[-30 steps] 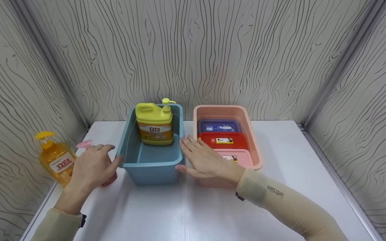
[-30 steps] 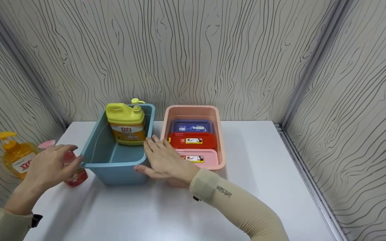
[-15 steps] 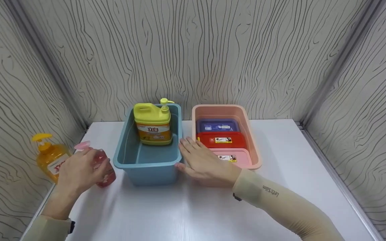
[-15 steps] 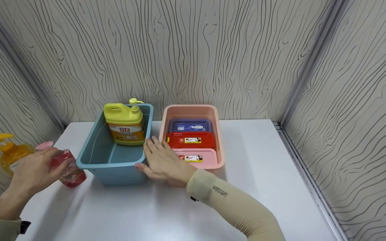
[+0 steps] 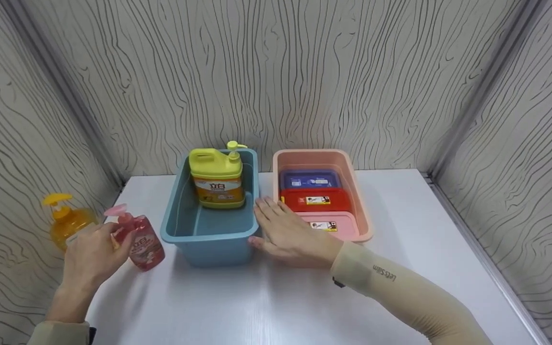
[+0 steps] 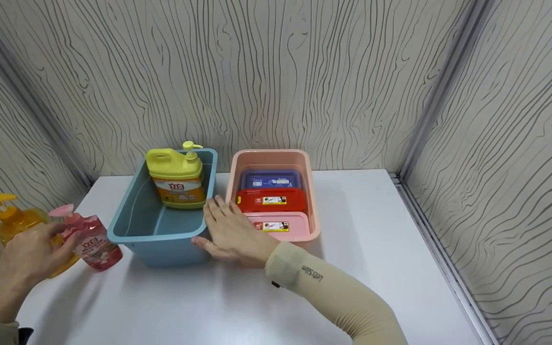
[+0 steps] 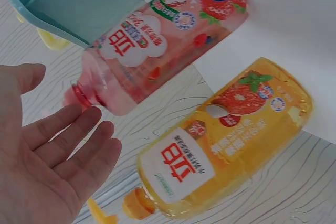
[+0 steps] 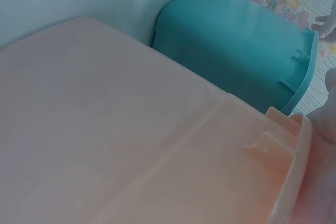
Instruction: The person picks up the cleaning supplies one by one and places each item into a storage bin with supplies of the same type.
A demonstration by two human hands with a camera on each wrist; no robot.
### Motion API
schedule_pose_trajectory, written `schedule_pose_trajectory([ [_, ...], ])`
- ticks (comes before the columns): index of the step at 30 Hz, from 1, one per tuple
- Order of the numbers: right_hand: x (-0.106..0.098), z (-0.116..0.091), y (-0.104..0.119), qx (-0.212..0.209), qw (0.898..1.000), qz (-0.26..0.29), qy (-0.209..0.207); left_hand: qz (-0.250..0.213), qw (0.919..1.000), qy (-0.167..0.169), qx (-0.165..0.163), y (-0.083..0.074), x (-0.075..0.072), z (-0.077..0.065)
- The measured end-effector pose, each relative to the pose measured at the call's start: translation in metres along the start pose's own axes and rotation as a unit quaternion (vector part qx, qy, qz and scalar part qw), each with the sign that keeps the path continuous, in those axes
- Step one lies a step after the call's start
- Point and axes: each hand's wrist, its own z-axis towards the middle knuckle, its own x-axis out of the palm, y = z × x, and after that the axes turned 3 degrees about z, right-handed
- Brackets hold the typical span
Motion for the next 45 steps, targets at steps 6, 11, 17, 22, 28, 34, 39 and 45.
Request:
schedule_pose_trajectory([
  [6,0.002,0.000,-0.004,-0.014,1.000,-0.010,-0.002,-0.046,0.9976,0.031,-0.042,0.009,0.006,0.007],
  [11,0.003,0.000,-0.006,-0.023,1.000,-0.011,-0.003,-0.116,0.9899,0.046,-0.066,0.014,0.014,0.014],
  [17,0.003,-0.001,-0.005,-0.031,0.999,-0.009,-0.006,-0.180,0.9780,0.042,-0.097,0.016,0.021,0.017],
  [22,0.004,0.001,-0.005,-0.034,0.999,-0.014,-0.005,-0.249,0.9561,0.053,-0.145,0.020,0.025,0.018],
  [28,0.005,0.000,-0.005,-0.031,0.999,-0.015,-0.008,-0.329,0.9235,0.065,-0.186,0.026,0.030,0.021],
  [34,0.005,-0.001,-0.006,-0.030,0.999,-0.012,-0.009,-0.360,0.9090,0.058,-0.201,0.028,0.034,0.022],
  [39,0.007,-0.001,-0.005,-0.028,0.999,-0.017,-0.009,-0.356,0.9099,0.061,-0.204,0.030,0.035,0.021],
  [45,0.008,-0.001,-0.006,-0.030,0.999,-0.019,-0.011,-0.344,0.9174,0.047,-0.195,0.030,0.036,0.025],
])
